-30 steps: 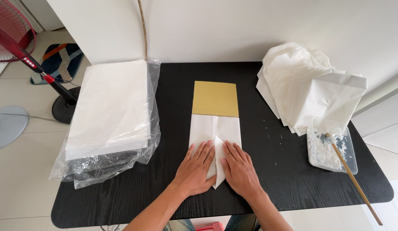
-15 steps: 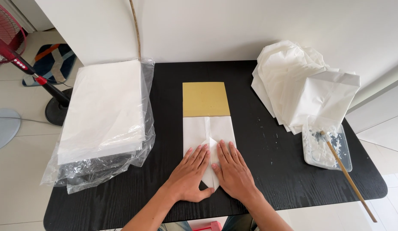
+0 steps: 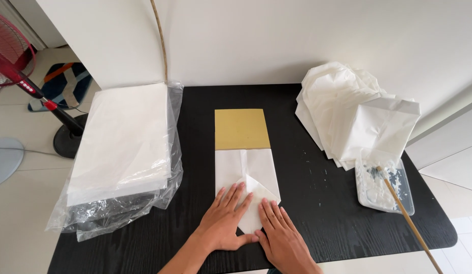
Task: Folding paper around a template and applying glue with a brush to assemble a paper bag.
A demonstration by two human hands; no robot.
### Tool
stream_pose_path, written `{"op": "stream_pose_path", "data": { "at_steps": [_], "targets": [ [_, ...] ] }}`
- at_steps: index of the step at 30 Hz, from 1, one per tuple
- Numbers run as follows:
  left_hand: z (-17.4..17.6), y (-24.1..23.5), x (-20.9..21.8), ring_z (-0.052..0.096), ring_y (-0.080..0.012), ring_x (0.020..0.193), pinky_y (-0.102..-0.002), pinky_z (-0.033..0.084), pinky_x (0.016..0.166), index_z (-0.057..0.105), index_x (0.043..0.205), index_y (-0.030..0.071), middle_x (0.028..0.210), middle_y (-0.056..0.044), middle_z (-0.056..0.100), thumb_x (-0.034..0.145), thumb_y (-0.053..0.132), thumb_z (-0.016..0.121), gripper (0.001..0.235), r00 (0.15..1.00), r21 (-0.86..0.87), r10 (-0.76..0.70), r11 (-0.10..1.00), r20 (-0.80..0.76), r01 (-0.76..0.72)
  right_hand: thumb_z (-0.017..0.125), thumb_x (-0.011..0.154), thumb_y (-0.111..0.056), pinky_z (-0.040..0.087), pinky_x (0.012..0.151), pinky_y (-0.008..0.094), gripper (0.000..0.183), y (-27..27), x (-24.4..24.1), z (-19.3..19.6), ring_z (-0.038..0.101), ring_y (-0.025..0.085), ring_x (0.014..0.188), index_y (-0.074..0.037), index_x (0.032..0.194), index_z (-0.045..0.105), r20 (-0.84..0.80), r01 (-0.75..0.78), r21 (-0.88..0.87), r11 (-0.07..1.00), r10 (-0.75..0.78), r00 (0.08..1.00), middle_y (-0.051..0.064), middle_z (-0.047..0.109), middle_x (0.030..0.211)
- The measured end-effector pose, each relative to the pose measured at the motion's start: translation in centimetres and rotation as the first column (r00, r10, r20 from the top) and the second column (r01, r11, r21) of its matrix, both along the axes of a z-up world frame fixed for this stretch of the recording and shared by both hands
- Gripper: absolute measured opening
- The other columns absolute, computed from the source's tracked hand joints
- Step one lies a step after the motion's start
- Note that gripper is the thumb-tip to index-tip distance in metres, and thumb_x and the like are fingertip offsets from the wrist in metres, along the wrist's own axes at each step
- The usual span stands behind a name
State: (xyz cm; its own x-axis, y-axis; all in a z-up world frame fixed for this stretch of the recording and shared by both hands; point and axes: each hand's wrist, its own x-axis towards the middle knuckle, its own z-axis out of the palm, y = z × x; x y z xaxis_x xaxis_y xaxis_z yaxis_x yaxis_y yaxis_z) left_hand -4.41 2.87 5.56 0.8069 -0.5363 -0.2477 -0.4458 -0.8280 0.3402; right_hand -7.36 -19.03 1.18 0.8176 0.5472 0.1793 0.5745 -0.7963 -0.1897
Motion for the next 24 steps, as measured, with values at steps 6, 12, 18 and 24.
{"op": "stream_pose_path", "data": {
  "at_steps": [6, 12, 18, 24],
  "targets": [
    [-2.2, 0.3, 0.5, 0.005, -0.0334, 0.156, -0.051, -0.001, 0.122, 0.018, 0.162, 0.003, 0.171, -0.017, 0.01, 0.1, 0.08, 0.028, 0.1, 0.957, -0.084, -0.045, 0.994, 0.287, 0.071, 0.044, 0.106, -0.02, 0.027, 0.123, 0.042, 0.052, 0.0, 2.2, 3.4, 0.031, 0.03, 0.153, 0.003, 0.153, 0.039, -0.046, -0.125, 0.134, 0.983, 0.132, 0.99, 0.019, 0.035, 0.164],
    [-1.0, 0.6, 1.9, 0.009, -0.0342, 0.156, -0.049, 0.002, 0.124, 0.027, 0.159, 0.014, 0.17, -0.019, 0.01, 0.101, 0.061, 0.049, 0.078, 0.986, -0.126, -0.01, 0.992, 0.166, 0.031, 0.035, 0.109, -0.019, 0.025, 0.124, 0.044, 0.052, 1.4, 6.9, 3.6, 0.027, 0.034, 0.154, 0.004, 0.157, 0.032, -0.022, -0.231, 0.162, 0.959, 0.237, 0.971, 0.021, 0.032, 0.165],
    [-0.1, 1.6, 2.5, 0.003, -0.0315, 0.159, -0.044, 0.005, 0.127, 0.039, 0.149, 0.007, 0.172, -0.019, 0.003, 0.105, 0.053, 0.042, 0.064, 1.0, -0.1, 0.013, 0.995, -0.025, -0.015, 0.036, 0.11, -0.023, 0.023, 0.125, 0.041, 0.055, 2.6, 7.4, 1.7, 0.028, 0.029, 0.154, 0.001, 0.159, 0.029, -0.013, -0.25, 0.108, 0.962, 0.253, 0.967, 0.017, 0.033, 0.165],
    [-1.7, 1.6, 3.1, 0.014, -0.0363, 0.157, -0.05, 0.015, 0.123, 0.045, 0.14, -0.004, 0.167, -0.026, 0.02, 0.108, 0.054, 0.038, 0.067, 0.99, -0.156, 0.025, 0.988, 0.14, -0.003, 0.037, 0.109, -0.026, 0.018, 0.126, 0.043, 0.058, 3.2, 7.7, 2.4, 0.019, 0.031, 0.157, -0.001, 0.16, 0.025, -0.182, -0.103, 0.253, 0.962, 0.151, 0.972, 0.018, 0.023, 0.169]
  ]
}}
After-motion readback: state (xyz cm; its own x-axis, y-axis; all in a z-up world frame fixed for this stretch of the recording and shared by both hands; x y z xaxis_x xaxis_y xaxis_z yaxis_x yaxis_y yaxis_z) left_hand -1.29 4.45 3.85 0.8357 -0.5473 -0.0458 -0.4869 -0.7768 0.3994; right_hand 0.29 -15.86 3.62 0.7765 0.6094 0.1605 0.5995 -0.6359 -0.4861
